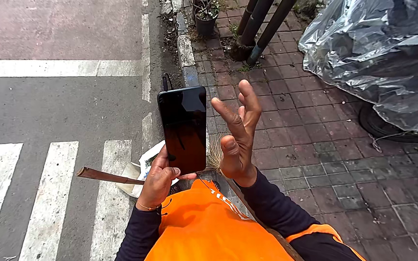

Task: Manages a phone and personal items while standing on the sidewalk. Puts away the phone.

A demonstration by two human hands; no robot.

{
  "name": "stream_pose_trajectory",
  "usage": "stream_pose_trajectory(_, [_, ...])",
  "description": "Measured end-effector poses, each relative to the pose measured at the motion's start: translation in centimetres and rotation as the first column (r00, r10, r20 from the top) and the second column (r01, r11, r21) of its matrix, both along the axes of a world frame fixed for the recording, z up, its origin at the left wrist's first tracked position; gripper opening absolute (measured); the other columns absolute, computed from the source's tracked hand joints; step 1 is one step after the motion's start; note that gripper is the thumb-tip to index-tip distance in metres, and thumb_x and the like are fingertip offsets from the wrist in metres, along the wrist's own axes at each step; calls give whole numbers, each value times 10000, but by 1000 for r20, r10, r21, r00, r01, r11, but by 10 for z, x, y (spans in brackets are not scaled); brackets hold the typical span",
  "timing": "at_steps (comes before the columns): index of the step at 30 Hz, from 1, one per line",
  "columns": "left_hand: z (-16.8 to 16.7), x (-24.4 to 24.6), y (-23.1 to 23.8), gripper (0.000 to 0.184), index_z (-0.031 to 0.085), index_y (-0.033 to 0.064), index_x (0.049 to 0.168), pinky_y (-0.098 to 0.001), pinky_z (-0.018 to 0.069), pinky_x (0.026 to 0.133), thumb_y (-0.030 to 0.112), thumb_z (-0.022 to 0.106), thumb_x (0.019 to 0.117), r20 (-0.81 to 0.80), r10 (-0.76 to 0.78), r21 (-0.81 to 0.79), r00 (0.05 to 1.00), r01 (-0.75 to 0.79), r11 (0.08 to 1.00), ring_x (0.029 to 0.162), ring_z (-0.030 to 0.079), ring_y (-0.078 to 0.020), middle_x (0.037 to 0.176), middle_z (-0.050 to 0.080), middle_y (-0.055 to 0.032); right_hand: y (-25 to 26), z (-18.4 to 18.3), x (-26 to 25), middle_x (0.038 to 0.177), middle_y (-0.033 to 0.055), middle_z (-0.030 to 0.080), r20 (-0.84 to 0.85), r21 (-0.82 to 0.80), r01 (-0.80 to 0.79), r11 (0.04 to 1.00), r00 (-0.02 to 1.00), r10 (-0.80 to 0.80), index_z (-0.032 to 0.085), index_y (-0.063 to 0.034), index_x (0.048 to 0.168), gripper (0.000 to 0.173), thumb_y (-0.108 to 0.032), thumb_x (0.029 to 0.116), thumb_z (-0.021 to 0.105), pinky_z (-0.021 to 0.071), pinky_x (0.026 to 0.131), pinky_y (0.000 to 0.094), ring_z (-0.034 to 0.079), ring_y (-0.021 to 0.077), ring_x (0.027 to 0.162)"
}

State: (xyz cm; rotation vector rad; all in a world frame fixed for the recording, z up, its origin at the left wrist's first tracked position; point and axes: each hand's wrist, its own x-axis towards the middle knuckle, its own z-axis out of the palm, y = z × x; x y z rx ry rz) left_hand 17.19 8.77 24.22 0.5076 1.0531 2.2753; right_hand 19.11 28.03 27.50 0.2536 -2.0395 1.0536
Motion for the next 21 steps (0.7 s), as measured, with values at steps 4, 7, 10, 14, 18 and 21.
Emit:
stream_pose_trajectory(4, [0, -1, 1, 455, 516, 175, 1340, -404, 645, 813, 44, 511, 903, 15, 21, 2, 1000, -21, 1000, 1059, 721, -185, 1222, 696, -9, -2, -9, 4, 1612, 112, 284, 16, -15, -13, 1000, 1000, 14, 620, -232, 1377, 618, -646, 1044, 303, 172, 1240, 440, 147, 238, 1542])
stream_pose_trajectory(7, [-1, -1, 0, 464, 512, 182, 1354, -407, 643, 817, 57, 516, 907, 11, 31, 4, 999, -31, 1000, 1062, 719, -186, 1231, 694, -8, -4, -15, 8, 1603, 92, 294, 35, -28, -33, 999, 999, 34, 619, -252, 1388, 597, -629, 1052, 302, 165, 1239, 428, 151, 220, 1534])
stream_pose_trajectory(10, [-1, -1, -2, 444, 520, 189, 1346, -403, 644, 813, 76, 531, 917, 18, 47, 7, 999, -47, 999, 1055, 723, -185, 1219, 701, -10, -5, -20, 9, 1594, 83, 303, 50, -27, -38, 999, 998, 40, 612, -260, 1393, 586, -624, 1055, 299, 171, 1241, 413, 151, 209, 1535])
stream_pose_trajectory(14, [-2, 1, -6, 424, 538, 182, 1335, -403, 646, 799, 81, 528, 924, 21, 74, 9, 997, -75, 997, 1036, 730, -188, 1210, 709, -15, -6, -21, 11, 1598, 84, 301, 52, -25, -35, 999, 998, 37, 619, -263, 1386, 585, -626, 1053, 303, 167, 1243, 415, 149, 206, 1538])
stream_pose_trajectory(18, [-2, 1, -9, 425, 538, 196, 1341, -402, 648, 796, 94, 543, 929, 25, 79, 21, 997, -79, 997, 1038, 730, -187, 1213, 708, -17, -8, -22, 11, 1590, 95, 310, 46, -25, -32, 999, 998, 34, 625, -248, 1378, 588, -619, 1056, 303, 164, 1244, 419, 154, 215, 1537])
stream_pose_trajectory(21, [-2, 2, -11, 429, 532, 205, 1345, -398, 648, 787, 105, 556, 928, 34, 90, 14, 995, -91, 996, 1032, 730, -186, 1211, 707, -13, -10, -22, 12, 1583, 106, 319, 47, -27, -34, 999, 998, 35, 640, -229, 1360, 602, -621, 1056, 299, 164, 1244, 422, 157, 221, 1536])
